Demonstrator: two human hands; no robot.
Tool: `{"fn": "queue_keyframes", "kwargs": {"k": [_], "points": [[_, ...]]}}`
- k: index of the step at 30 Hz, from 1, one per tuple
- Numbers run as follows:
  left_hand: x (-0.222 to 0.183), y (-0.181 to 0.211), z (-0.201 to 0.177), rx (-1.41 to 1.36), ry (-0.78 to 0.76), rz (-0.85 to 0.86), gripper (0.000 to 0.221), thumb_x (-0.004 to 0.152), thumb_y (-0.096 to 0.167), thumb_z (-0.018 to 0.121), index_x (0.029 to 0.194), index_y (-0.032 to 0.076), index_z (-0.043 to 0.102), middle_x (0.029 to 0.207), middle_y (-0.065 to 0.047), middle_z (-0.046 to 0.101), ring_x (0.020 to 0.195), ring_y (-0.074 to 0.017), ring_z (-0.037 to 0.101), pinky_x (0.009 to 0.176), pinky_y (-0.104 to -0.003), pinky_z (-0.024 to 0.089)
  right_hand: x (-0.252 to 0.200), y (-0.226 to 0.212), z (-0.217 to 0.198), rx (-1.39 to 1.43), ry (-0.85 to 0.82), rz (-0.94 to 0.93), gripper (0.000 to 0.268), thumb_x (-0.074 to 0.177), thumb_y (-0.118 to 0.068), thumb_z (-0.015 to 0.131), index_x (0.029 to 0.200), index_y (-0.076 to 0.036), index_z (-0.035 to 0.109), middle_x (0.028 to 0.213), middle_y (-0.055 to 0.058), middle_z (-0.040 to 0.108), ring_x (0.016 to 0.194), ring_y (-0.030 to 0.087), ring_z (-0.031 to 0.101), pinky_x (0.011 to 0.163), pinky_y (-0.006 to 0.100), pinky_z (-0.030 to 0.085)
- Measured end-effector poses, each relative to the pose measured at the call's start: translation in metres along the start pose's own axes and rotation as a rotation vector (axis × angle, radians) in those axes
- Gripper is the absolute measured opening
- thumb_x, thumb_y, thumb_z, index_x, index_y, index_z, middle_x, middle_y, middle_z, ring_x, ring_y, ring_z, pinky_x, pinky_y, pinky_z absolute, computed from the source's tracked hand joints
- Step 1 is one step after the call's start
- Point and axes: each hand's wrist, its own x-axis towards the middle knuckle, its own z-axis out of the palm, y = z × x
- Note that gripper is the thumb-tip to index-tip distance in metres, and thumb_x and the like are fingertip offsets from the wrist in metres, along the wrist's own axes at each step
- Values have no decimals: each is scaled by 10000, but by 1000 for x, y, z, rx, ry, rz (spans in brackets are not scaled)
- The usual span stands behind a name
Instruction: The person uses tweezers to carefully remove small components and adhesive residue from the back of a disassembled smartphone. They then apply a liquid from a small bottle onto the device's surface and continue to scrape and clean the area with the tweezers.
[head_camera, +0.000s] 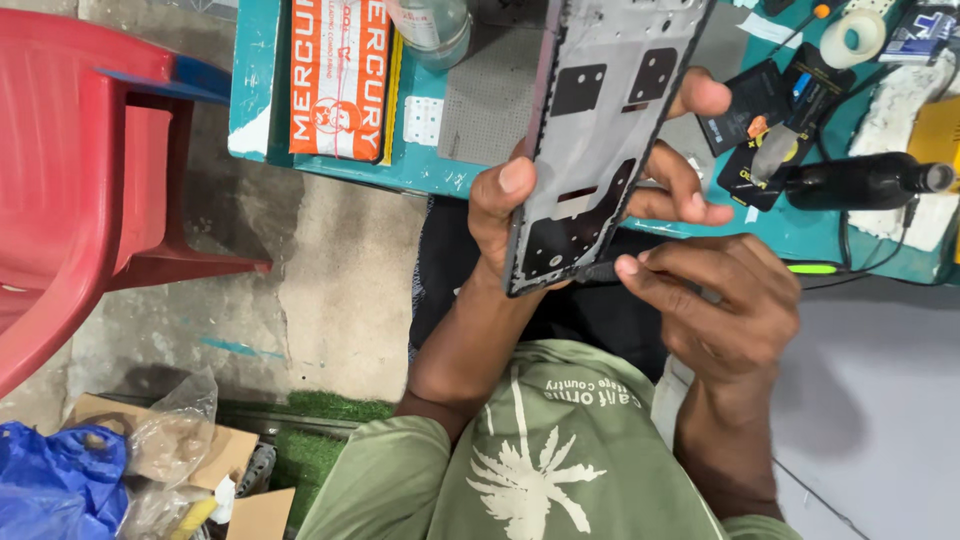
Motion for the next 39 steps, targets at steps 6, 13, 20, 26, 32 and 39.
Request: {"fn": "queue_keyframes", "kwargs": {"k": [6,13,20,26,32,39], "points": [[-8,5,34,78,-61,-14,1036,893,469,766,1554,-93,200,1435,-321,341,1098,-410,634,1084,-596,493,-10,-21,-30,-88,51,76,266,747,42,813,959,-119,810,906,3,677,782,188,652,643,298,427],[-4,5,56,149,-122,-18,1097,845,436,809,1584,-72,177,1517,-354,329,1128,-425,633,1096,-573,489,2,-41,-25,88,137,-165,277,616,-74,746,890,-79,788,846,31,651,707,193,647,607,357,427],[-14,9,60,167,-105,44,1080,857,444,795,1575,-74,177,1453,-368,329,1089,-414,641,1077,-604,523,14,-46,-29,-62,24,-158,240,696,13,785,912,-88,805,859,32,660,774,219,653,667,385,464],[-7,10,51,156,-20,27,1050,889,501,759,1547,-105,208,1464,-344,348,1056,-399,636,1007,-566,561,10,-31,-30,-259,24,-60,170,822,82,798,870,-81,817,868,26,671,772,226,619,646,365,413],[-4,8,39,226,120,20,994,950,500,708,1587,-89,223,1461,-278,378,1186,-435,567,1083,-539,528,5,-4,-16,20,198,-59,173,682,-5,871,816,-57,773,852,64,639,776,236,624,663,361,444],[-2,0,9,127,148,74,859,984,500,637,1572,-37,314,1455,-250,404,1310,-479,485,1080,-502,483,17,21,12,101,118,108,162,809,78,839,908,-31,773,982,94,667,829,216,625,716,312,479]]}}
